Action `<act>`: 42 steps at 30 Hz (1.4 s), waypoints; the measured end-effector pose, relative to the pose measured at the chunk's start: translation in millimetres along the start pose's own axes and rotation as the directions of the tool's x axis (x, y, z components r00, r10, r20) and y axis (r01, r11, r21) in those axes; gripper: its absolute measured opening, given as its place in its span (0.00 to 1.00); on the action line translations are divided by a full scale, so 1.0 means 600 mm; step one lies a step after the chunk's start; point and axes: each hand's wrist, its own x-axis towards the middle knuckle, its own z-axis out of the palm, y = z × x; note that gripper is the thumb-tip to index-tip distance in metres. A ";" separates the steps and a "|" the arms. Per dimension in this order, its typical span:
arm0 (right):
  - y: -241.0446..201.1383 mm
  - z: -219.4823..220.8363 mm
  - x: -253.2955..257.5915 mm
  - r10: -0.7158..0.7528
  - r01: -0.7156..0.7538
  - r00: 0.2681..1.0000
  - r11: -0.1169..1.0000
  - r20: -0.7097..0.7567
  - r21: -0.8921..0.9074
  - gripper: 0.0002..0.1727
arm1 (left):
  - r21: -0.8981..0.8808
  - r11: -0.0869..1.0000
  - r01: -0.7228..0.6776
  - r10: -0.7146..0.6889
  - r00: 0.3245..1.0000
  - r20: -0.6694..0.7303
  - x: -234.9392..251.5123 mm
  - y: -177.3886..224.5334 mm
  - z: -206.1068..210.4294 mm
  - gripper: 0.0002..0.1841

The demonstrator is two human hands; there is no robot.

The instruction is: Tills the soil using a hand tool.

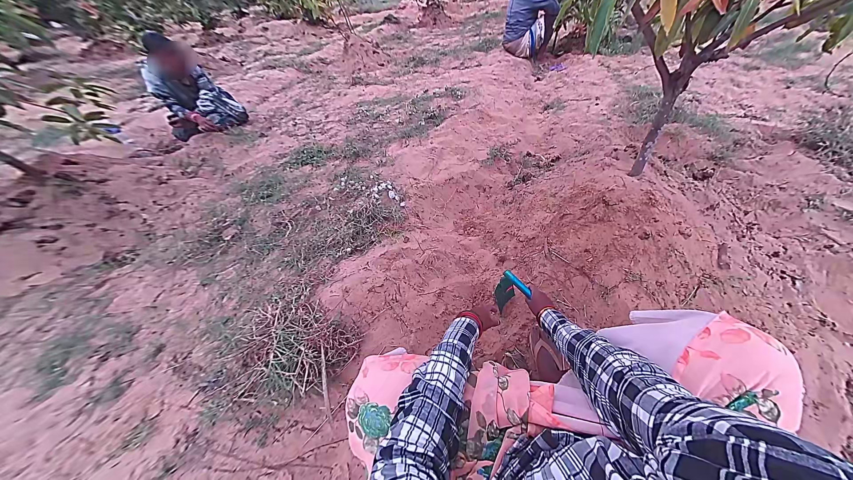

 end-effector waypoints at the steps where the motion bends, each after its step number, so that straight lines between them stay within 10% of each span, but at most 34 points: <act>1: 0.000 0.000 0.001 -0.001 0.001 1.000 1.000 -0.002 0.000 0.26 | 0.001 1.000 0.000 0.000 1.000 -0.001 0.000 0.000 0.000 0.31; 42: 0.003 0.001 0.004 -0.003 0.003 1.000 1.000 0.014 0.009 0.27 | 0.009 1.000 0.005 -0.005 1.000 0.020 0.000 0.002 0.001 0.31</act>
